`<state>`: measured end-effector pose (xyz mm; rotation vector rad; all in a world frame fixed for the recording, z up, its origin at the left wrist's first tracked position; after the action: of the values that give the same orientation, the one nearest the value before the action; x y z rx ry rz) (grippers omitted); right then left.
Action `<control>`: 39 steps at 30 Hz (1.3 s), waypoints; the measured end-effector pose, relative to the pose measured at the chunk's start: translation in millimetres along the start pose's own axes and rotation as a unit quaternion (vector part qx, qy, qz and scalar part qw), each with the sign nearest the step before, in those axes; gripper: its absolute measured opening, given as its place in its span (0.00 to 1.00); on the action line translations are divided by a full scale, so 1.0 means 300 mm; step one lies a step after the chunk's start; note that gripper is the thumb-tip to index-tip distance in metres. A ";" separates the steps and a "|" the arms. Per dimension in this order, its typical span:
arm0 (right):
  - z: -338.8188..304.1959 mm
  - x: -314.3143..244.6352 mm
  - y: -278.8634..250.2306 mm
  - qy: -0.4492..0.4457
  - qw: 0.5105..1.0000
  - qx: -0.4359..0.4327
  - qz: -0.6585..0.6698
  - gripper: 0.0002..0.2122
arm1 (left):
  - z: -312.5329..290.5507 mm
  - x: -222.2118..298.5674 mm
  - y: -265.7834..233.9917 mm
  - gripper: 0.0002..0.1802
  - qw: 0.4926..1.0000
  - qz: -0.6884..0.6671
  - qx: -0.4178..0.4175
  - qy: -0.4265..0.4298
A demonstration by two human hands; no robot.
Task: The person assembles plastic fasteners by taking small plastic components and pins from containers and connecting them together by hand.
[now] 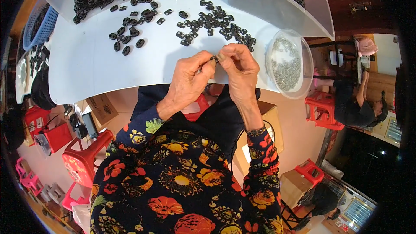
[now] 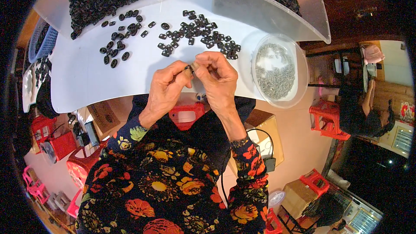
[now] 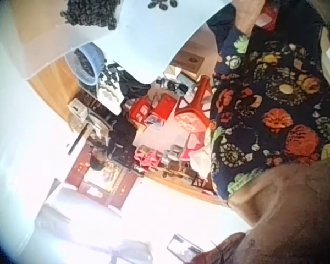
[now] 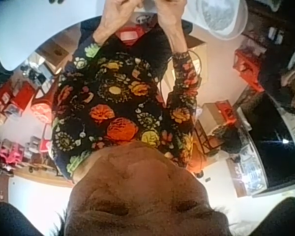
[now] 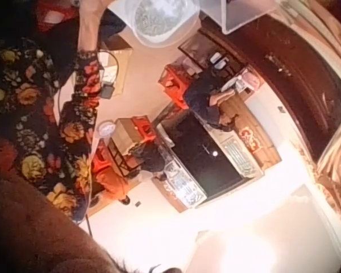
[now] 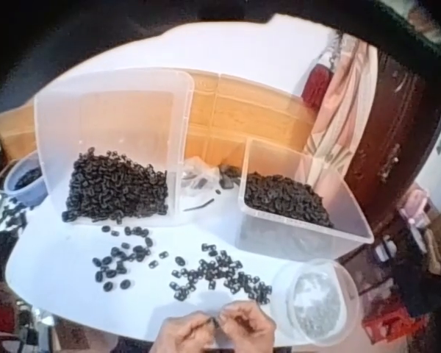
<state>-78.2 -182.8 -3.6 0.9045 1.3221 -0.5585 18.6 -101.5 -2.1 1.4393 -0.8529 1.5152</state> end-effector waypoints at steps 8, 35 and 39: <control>0.021 0.005 0.021 0.046 0.991 -0.062 -0.108 0.05 | 0.009 -0.017 -0.006 0.08 1.000 -0.021 -0.021 0.001; 0.019 -0.003 0.014 0.049 0.985 -0.051 -0.157 0.06 | 0.004 -0.003 0.002 0.08 0.999 0.027 -0.021 0.024; 0.012 -0.002 0.023 0.038 0.991 -0.028 -0.125 0.06 | 0.003 0.011 -0.008 0.07 0.998 0.054 0.001 0.039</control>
<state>-70.8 -181.9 -1.4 0.7238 1.5247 -0.6827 21.3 -101.0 1.1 1.3440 -0.8942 1.6418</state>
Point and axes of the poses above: each hand's wrist, its own z-axis towards the middle knuckle, its own y-axis out of the palm, x = y × z, the point moved 10 cm from there along z, towards the middle knuckle, and after that the axes turned 4 degrees about y, right-handed, at the moved point
